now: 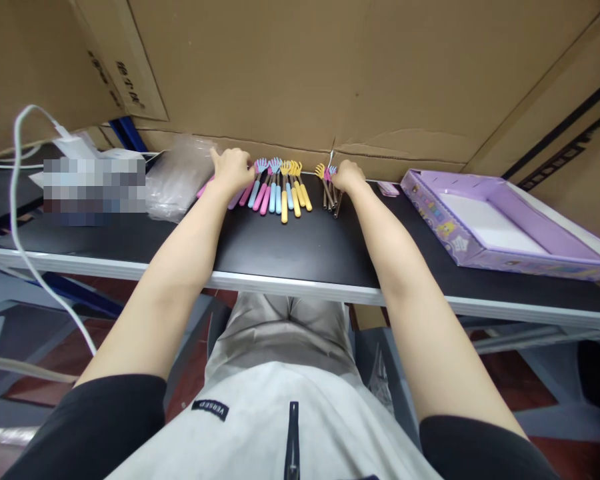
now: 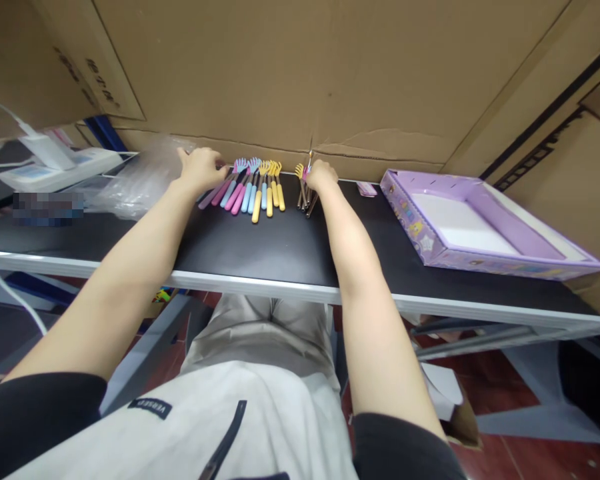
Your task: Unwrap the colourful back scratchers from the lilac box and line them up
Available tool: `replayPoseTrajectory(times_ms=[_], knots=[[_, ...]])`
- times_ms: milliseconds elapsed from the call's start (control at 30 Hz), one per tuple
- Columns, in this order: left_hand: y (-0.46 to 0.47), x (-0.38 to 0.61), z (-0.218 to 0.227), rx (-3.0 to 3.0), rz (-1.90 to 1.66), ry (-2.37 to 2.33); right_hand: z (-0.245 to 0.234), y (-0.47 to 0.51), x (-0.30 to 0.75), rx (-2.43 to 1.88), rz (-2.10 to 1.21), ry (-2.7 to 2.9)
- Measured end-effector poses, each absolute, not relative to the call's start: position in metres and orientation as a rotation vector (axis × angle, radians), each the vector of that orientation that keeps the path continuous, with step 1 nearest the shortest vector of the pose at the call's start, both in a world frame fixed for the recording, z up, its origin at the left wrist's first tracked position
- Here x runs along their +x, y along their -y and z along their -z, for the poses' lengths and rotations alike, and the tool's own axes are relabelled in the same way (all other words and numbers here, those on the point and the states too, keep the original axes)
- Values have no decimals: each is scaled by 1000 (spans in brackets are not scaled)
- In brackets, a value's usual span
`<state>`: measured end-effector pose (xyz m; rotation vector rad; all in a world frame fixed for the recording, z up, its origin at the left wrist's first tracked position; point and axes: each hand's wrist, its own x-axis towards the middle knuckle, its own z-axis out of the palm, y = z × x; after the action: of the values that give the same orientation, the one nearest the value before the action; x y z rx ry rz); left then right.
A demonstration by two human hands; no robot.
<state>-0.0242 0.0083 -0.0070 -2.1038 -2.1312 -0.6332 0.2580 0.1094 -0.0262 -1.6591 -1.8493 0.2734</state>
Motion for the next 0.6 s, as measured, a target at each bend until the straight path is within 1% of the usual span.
replayPoseTrajectory(times_ms=[67, 267, 400, 600], knots=[[-9, -24, 7, -2108, 648, 2134, 25, -104, 256, -1827, -239, 1855], [-12, -26, 9, -2103, 653, 2133, 30, -97, 254, -1627, -337, 2037], [-14, -27, 11, -2101, 653, 2136, 36, -91, 254, -1665, -312, 2113], [-16, -28, 12, -2099, 639, 2151, 52, -75, 244, -1789, -315, 1965]])
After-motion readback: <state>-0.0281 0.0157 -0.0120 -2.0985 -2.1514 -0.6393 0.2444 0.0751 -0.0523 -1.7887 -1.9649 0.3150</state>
